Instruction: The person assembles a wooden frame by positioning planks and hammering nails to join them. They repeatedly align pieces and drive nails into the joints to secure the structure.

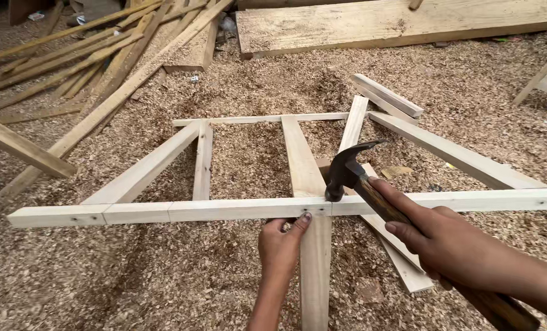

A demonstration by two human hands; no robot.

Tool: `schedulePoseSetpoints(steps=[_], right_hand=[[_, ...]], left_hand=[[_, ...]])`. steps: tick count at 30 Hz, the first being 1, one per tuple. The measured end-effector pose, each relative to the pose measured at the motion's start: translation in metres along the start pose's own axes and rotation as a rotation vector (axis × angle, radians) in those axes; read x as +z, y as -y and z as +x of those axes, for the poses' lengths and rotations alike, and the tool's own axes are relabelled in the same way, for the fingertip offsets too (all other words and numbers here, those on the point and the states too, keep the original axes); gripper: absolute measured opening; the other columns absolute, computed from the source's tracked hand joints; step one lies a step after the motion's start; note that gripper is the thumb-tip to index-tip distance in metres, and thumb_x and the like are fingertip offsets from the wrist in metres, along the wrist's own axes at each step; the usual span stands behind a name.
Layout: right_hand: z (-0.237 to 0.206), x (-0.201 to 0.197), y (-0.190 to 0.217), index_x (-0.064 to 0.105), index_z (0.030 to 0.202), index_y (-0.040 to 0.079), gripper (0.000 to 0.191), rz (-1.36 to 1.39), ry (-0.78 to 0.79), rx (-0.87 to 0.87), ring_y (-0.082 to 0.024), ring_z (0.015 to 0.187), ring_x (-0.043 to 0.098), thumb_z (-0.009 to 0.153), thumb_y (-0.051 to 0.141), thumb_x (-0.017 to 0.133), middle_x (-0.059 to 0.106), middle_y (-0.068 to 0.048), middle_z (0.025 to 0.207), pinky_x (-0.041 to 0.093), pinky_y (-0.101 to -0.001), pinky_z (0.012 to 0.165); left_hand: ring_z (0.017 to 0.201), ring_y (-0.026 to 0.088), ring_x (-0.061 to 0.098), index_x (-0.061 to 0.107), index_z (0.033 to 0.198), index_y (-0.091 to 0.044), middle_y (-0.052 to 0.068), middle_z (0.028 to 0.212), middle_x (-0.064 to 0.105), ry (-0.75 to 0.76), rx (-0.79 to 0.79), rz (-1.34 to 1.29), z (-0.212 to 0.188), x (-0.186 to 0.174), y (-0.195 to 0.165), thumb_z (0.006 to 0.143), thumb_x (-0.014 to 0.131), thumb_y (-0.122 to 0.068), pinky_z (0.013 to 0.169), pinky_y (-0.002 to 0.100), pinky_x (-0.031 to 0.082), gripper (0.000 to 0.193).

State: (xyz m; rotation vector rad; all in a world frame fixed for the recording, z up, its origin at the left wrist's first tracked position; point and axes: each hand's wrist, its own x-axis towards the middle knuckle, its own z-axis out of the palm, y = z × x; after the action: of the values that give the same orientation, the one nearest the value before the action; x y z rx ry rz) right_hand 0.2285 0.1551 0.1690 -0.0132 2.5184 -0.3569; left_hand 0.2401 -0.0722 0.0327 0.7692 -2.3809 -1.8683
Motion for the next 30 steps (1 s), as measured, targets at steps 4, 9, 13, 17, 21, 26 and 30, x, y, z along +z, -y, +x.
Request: schedulePoseSetpoints(steps=[4,9,13,17,21,26,30], right_hand=[[0.000,0.003,0.000,-0.003,0.163,0.050,0.073,-0.025,-0.020,-0.022,-0.019,0.051,0.067,0.104,0.048,0.040,0.064,-0.007,0.062,0.062,-0.0376,0.063],[0.001,0.007,0.000,-0.004,0.165,0.048,0.075,-0.026,-0.029,-0.037,-0.018,0.052,0.067,0.105,0.047,0.041,0.067,-0.006,0.067,0.061,-0.0377,0.063],[-0.003,0.007,0.005,-0.004,0.163,0.049,0.074,-0.038,-0.012,0.000,-0.020,0.056,0.067,0.104,0.048,0.040,0.066,-0.009,0.069,0.061,-0.0388,0.065],[-0.008,0.005,0.010,-0.003,0.163,0.049,0.071,-0.061,-0.012,0.016,-0.019,0.056,0.066,0.104,0.049,0.038,0.065,-0.008,0.069,0.060,-0.0377,0.066],[-0.005,0.007,0.007,0.000,0.164,0.049,0.073,-0.014,-0.038,-0.044,-0.019,0.053,0.067,0.104,0.049,0.041,0.064,-0.007,0.063,0.061,-0.0388,0.065],[0.001,0.013,-0.001,-0.002,0.163,0.049,0.074,-0.001,-0.036,-0.034,-0.020,0.053,0.065,0.103,0.048,0.041,0.062,-0.005,0.062,0.061,-0.0387,0.066],[0.001,0.012,-0.002,0.000,0.162,0.052,0.074,0.046,-0.042,-0.054,-0.021,0.051,0.066,0.101,0.047,0.042,0.062,-0.007,0.060,0.064,-0.0388,0.065]], left_hand=[[0.070,0.020,0.057,0.072,0.104,0.000,0.008,0.083,0.062,-0.201,-0.102,-0.072,0.000,-0.009,0.012,0.090,0.076,-0.037,0.069,0.038,0.044,0.040],[0.065,0.023,0.049,0.053,0.104,0.003,0.013,0.074,0.050,-0.270,-0.761,-1.180,-0.007,-0.029,0.044,0.099,0.048,-0.012,0.063,0.043,0.048,0.016],[0.076,0.025,0.058,0.050,0.118,0.009,0.022,0.089,0.059,-0.243,-0.749,-1.432,-0.020,-0.015,0.054,0.096,0.039,0.015,0.070,0.036,0.056,0.026],[0.078,0.025,0.060,0.055,0.115,0.009,0.022,0.093,0.062,0.053,-0.470,-1.408,-0.021,-0.005,0.049,0.092,0.047,0.010,0.070,0.035,0.056,0.024],[0.081,0.023,0.063,0.060,0.115,0.001,0.017,0.094,0.064,0.116,-0.477,-1.288,-0.020,-0.009,0.037,0.085,0.042,0.013,0.070,0.036,0.056,0.037],[0.082,0.026,0.065,0.063,0.115,0.007,0.020,0.094,0.065,0.243,-0.459,-1.304,-0.025,-0.012,0.012,0.085,0.043,0.011,0.073,0.037,0.060,0.036],[0.093,0.029,0.070,0.059,0.116,0.015,0.026,0.103,0.068,0.310,-0.387,-1.258,-0.028,-0.015,-0.021,0.092,0.049,0.011,0.082,0.033,0.064,0.027]])
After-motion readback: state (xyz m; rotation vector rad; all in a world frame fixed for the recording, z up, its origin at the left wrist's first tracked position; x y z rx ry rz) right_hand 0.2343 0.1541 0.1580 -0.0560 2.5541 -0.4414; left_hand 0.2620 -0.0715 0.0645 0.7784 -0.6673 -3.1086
